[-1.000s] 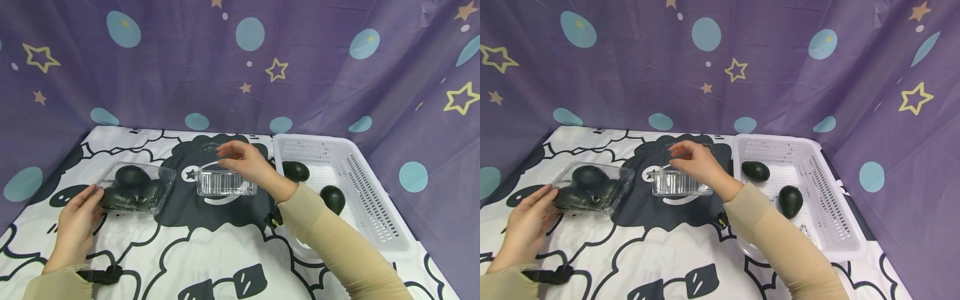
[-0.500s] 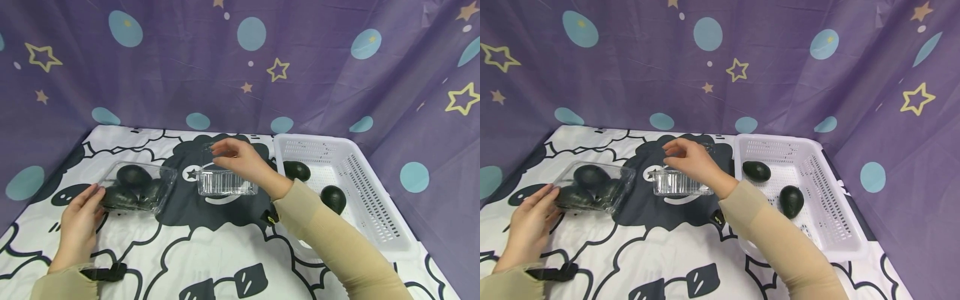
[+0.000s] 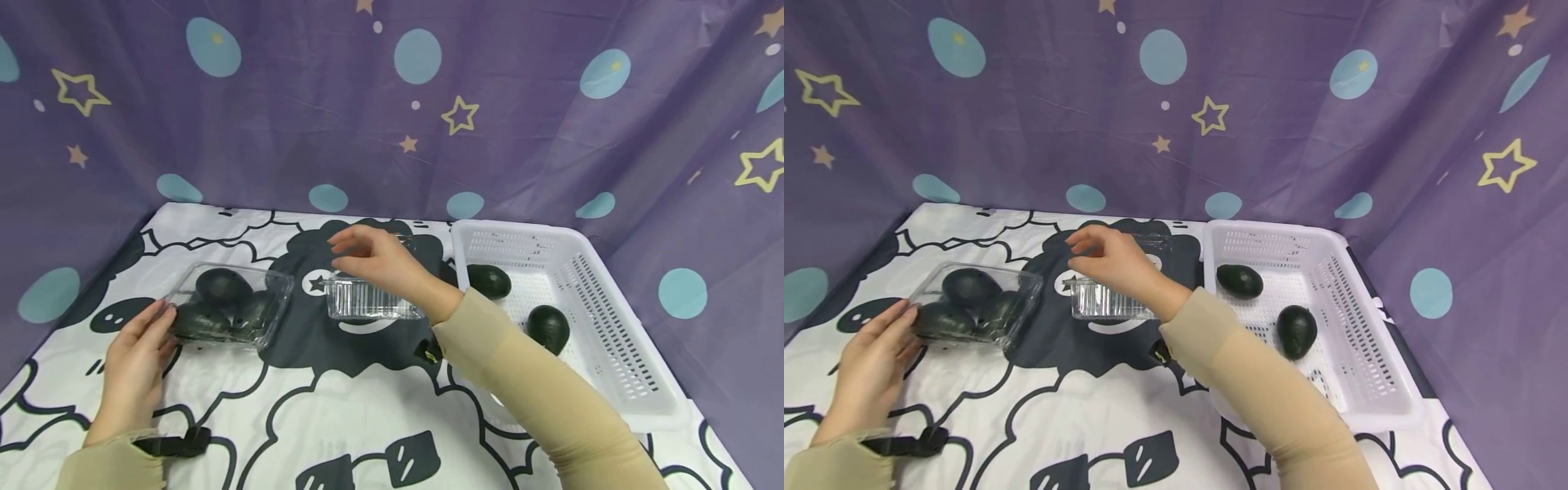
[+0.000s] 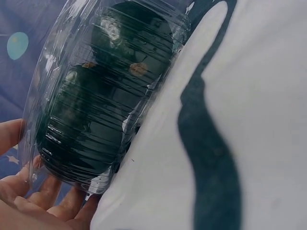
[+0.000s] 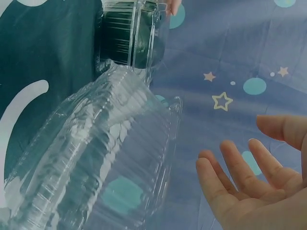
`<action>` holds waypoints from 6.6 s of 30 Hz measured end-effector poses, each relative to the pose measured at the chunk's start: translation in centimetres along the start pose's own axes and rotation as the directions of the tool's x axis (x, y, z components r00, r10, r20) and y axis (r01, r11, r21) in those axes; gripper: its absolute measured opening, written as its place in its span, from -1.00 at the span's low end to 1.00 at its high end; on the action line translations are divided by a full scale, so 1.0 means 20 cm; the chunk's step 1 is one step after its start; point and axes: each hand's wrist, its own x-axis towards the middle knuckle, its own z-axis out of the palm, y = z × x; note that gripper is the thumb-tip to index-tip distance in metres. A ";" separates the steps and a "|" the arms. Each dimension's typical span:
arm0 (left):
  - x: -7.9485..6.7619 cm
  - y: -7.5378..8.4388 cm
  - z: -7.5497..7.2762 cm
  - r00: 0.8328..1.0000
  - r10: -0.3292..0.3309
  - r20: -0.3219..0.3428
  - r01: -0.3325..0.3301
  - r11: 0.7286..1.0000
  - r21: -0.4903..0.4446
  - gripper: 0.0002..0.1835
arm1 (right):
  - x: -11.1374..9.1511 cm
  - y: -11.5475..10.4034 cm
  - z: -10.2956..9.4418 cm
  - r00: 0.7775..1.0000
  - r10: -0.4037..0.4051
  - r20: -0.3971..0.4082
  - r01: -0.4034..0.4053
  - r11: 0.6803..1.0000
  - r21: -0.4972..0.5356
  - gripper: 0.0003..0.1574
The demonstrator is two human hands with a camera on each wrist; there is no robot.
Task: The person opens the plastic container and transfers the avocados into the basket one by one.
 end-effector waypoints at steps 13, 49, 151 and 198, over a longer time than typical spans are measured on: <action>-0.03 0.01 0.00 1.000 0.005 0.011 -0.004 1.000 -0.027 -0.32 | 0.09 -0.06 0.09 0.999 0.015 0.051 -0.010 0.996 -0.086 -0.56; -0.02 -0.01 -0.02 0.998 0.043 0.042 -0.042 0.999 -0.029 -0.34 | 0.26 -0.10 0.49 0.968 -0.069 0.240 0.151 0.926 -0.345 -0.44; 0.01 -0.01 -0.17 0.899 0.108 0.425 -0.268 0.903 0.336 -0.02 | 0.33 0.02 0.97 0.892 -0.317 0.323 0.379 0.134 -0.916 -0.37; -0.03 0.01 -0.13 0.927 0.164 0.339 -0.293 0.878 0.378 -0.23 | 0.37 -0.08 1.04 0.877 -0.292 0.382 0.412 0.044 -0.910 -0.55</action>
